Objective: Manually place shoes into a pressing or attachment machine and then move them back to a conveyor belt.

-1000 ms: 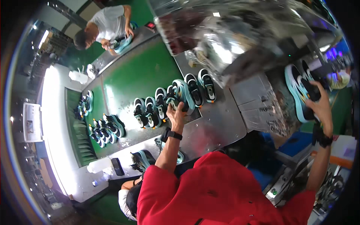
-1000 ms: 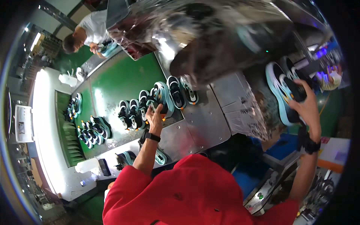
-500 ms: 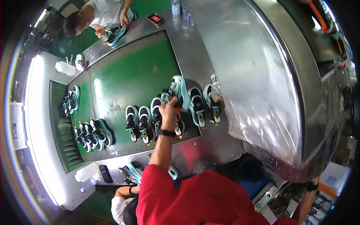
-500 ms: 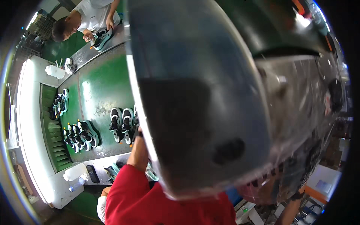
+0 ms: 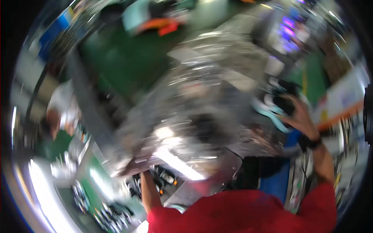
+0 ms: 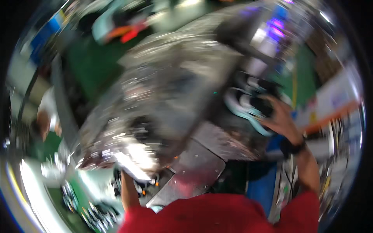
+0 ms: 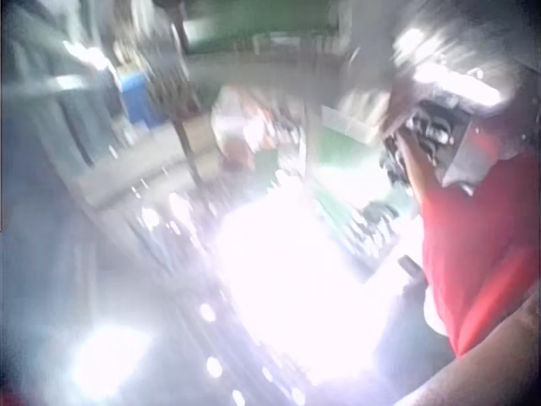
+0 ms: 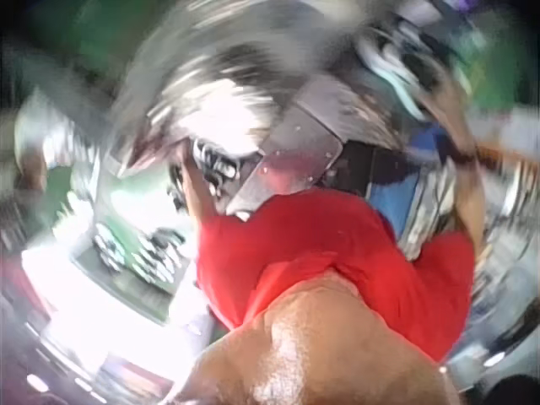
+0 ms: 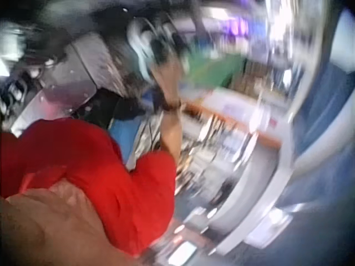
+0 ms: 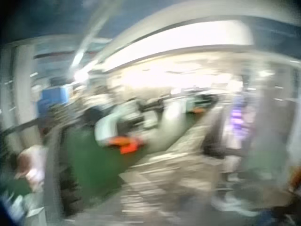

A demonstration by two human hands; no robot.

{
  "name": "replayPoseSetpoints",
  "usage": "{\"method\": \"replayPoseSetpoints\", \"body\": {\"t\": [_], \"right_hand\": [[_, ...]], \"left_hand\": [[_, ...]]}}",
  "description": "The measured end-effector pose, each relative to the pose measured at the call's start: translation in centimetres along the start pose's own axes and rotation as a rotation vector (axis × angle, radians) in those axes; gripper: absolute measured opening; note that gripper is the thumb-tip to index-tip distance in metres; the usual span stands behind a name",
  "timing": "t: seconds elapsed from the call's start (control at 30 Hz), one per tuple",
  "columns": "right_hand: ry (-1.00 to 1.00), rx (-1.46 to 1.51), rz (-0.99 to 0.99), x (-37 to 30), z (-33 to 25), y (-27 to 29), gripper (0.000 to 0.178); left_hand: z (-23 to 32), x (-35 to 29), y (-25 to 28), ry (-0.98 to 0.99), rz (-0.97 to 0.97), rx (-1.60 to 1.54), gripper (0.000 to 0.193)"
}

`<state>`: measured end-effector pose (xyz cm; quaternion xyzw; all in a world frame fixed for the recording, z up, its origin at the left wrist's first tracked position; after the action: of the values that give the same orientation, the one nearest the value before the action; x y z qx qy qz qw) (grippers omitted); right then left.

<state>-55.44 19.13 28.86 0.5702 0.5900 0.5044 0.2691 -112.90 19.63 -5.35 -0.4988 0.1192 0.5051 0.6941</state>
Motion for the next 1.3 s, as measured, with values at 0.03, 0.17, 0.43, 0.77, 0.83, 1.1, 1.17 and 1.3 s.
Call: {"method": "replayPoseSetpoints", "body": {"t": [0.03, 0.17, 0.43, 0.77, 0.83, 1.1, 1.17, 1.3], "right_hand": [[0.155, 0.046, 0.035, 1.3, -0.3, -0.9, 0.061], [0.219, 0.119, 0.242, 0.0, -1.1, 0.3, 0.061], [-0.191, 0.774, 0.71, -22.4, 2.8, 9.2, 0.071], [-0.905, 0.582, 1.438, -60.5, 12.3, 18.7, 0.063], [-1.17, 0.237, 1.407, -67.2, 13.6, 21.0, 0.059], [-1.38, -0.073, 1.746, -82.3, 13.9, 24.2, 0.055], [-1.468, -0.131, 1.743, -83.7, 14.0, 24.0, 0.053], [-1.57, -0.295, 1.646, -85.8, 16.8, 24.6, 0.05]], "left_hand": [[-3.1, -2.7, -1.7, -0.362, 0.099, 0.278, 0.03], [-11.9, -4.9, -19.5, -0.728, 0.449, 0.491, 0.034], [-18.6, -4.7, -55.5, -0.777, -0.516, 0.521, 0.085], [-47.3, -2.3, -85.1, -0.388, -1.028, 1.013, 0.045], [-53.7, 1.2, -90.1, -0.161, -0.989, 0.956, 0.05], [-74.2, 16.3, -107.8, -0.969, -0.841, 1.496, 0.054], [-79.3, 19.4, -109.3, -0.7, -0.91, 1.644, 0.074], [-81.4, 20.0, -110.5, -0.729, -0.836, 1.721, 0.056]]}}
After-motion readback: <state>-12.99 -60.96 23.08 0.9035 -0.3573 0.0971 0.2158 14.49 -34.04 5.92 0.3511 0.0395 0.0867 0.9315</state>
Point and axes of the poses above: each hand's wrist, its own x-axis towards the middle knuckle, its own y-axis out of the back of the hand, z = x × y, the point moved 6 cm from there along x, towards the middle knuckle, and after that the axes turned 1 degree about z, right-handed, at the moved point
